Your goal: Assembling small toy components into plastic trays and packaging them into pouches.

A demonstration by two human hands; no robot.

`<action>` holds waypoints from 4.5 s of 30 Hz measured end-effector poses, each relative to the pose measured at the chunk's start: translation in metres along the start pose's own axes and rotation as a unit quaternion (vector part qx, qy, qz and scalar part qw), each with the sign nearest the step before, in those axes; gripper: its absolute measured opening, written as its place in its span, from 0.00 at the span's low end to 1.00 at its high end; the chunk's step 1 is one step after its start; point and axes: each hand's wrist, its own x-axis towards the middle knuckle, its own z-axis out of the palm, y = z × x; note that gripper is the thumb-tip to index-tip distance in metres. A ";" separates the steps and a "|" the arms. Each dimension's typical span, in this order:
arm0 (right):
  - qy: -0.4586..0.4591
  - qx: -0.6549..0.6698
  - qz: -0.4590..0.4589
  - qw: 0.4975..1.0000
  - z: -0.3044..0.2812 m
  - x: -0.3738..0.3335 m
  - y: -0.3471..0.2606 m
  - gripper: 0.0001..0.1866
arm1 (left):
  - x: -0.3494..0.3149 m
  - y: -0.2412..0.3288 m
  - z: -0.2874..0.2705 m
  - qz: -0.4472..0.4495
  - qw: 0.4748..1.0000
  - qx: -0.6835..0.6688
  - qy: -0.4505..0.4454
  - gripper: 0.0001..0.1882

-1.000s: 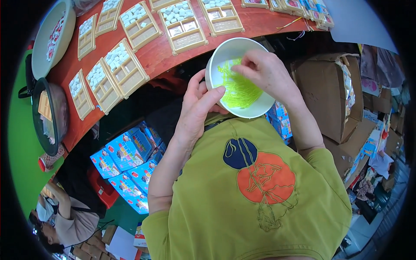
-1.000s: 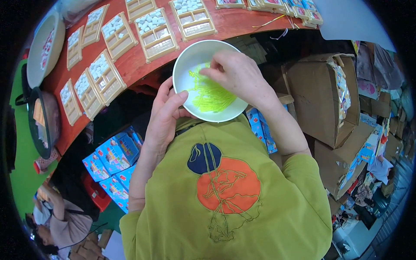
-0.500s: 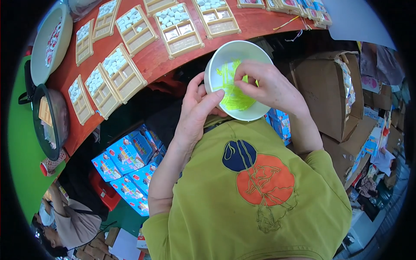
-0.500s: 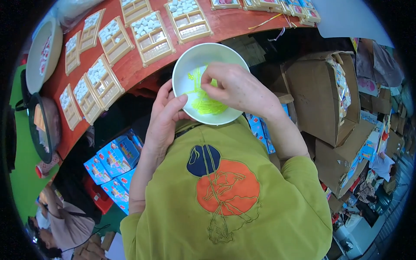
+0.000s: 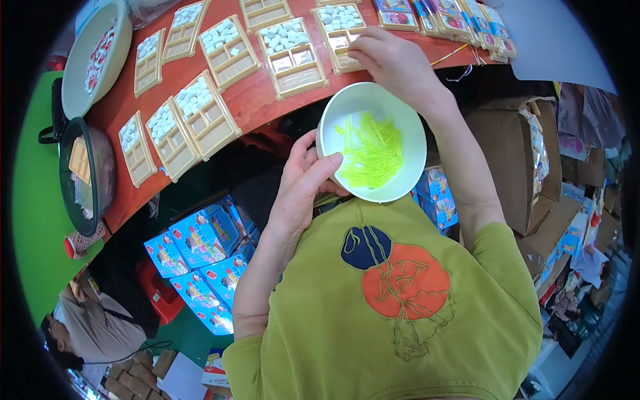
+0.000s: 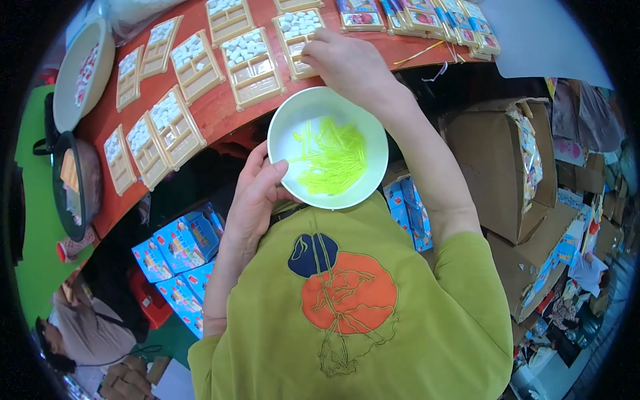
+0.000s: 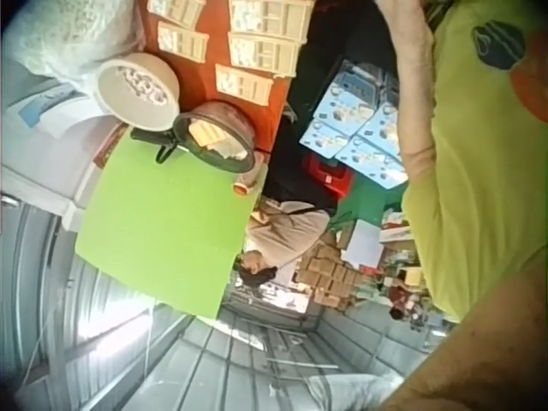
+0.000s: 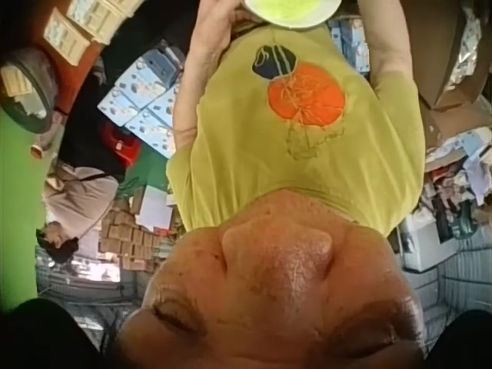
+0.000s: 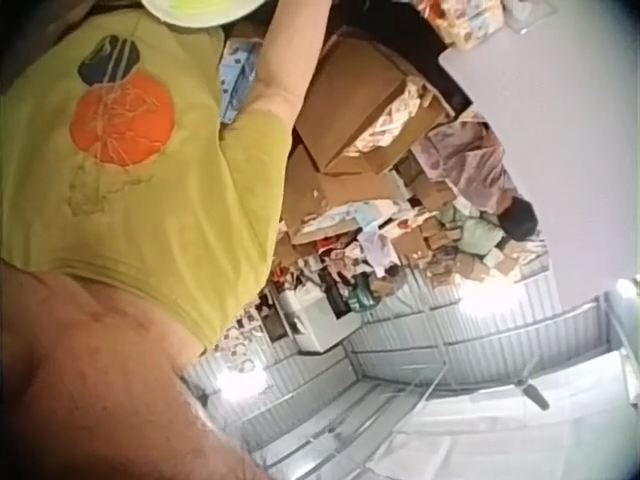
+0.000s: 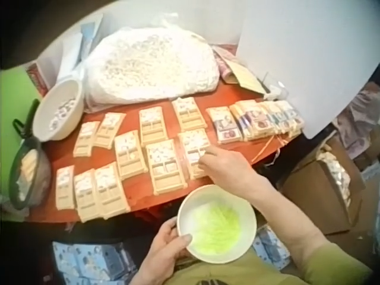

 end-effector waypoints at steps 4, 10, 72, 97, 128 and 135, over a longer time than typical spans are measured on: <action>-0.130 0.204 0.111 0.964 -0.031 -0.023 -0.042 0.10 | -0.008 -0.004 -0.011 0.030 0.999 -0.016 0.016 0.36; -0.184 0.075 0.035 0.979 -0.012 -0.055 -0.078 0.09 | -0.018 0.000 -0.011 0.097 0.994 -0.012 0.042 0.36; -0.145 0.467 0.120 0.864 0.081 0.070 -0.141 0.06 | -0.122 -0.032 -0.098 0.179 0.936 -0.157 0.258 0.36; -0.330 0.144 -0.251 0.899 0.073 0.023 -0.204 0.08 | -0.136 -0.039 -0.110 0.204 0.914 -0.196 0.290 0.38; -0.354 0.090 -0.296 0.882 0.087 0.060 -0.246 0.10 | -0.155 -0.031 -0.134 0.240 0.894 -0.218 0.308 0.37; -0.348 0.168 -0.325 0.863 0.088 0.064 -0.262 0.08 | -0.167 -0.024 -0.139 0.263 0.881 -0.232 0.319 0.37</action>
